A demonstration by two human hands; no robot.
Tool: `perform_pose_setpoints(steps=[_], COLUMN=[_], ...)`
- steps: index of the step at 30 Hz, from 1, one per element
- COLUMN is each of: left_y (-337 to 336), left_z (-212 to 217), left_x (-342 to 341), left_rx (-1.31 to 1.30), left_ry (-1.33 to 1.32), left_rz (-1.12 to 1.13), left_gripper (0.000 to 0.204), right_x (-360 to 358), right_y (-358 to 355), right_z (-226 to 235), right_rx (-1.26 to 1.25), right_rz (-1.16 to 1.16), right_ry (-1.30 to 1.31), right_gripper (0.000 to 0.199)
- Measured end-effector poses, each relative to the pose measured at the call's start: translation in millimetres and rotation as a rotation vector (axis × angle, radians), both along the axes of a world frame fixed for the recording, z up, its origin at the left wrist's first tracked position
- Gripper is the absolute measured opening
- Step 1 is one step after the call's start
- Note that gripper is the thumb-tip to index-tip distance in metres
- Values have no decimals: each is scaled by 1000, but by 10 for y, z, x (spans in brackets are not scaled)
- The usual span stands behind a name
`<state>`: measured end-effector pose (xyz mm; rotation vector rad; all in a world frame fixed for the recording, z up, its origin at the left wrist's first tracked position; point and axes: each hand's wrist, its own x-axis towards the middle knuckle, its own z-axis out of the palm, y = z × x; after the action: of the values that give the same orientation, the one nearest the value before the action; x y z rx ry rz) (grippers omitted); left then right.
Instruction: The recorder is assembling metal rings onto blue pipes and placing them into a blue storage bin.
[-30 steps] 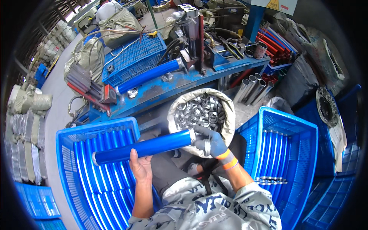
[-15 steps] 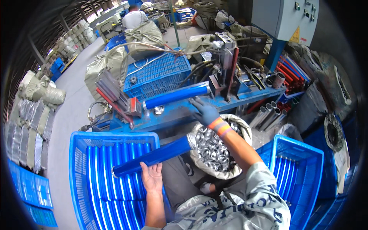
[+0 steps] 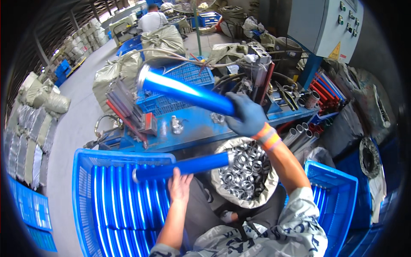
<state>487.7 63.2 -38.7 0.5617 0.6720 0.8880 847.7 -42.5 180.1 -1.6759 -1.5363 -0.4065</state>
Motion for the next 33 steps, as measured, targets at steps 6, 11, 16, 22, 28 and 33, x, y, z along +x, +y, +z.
perform_pose_setpoints(steps=[6,11,16,22,28,33], left_y=[1013,1721,1808,1674,2744,2670], left_z=[254,-264,-570,-541,-896,-862], left_x=[2443,3208,3134,3227,2888,3019], left_rx=[121,1,-13,-18,-52,-112], left_ry=[-74,-11,65,164,143,260], left_rz=[-26,19,30,-117,-391,-550], left_gripper=[85,90,94,98,66,125], right_x=[-181,-679,-827,-1126,-1467,-1804], right_y=[-2140,-3624,-4726,-5783,-6665,-7059], right_z=[-352,-633,-1125,-1686,-2357,-2878], right_rx=[483,524,491,468,10,-344], right_rz=[64,-310,-551,-1023,-1400,-1588], right_ry=[899,939,1102,727,686,767], right_gripper=[96,98,85,84,93,105])
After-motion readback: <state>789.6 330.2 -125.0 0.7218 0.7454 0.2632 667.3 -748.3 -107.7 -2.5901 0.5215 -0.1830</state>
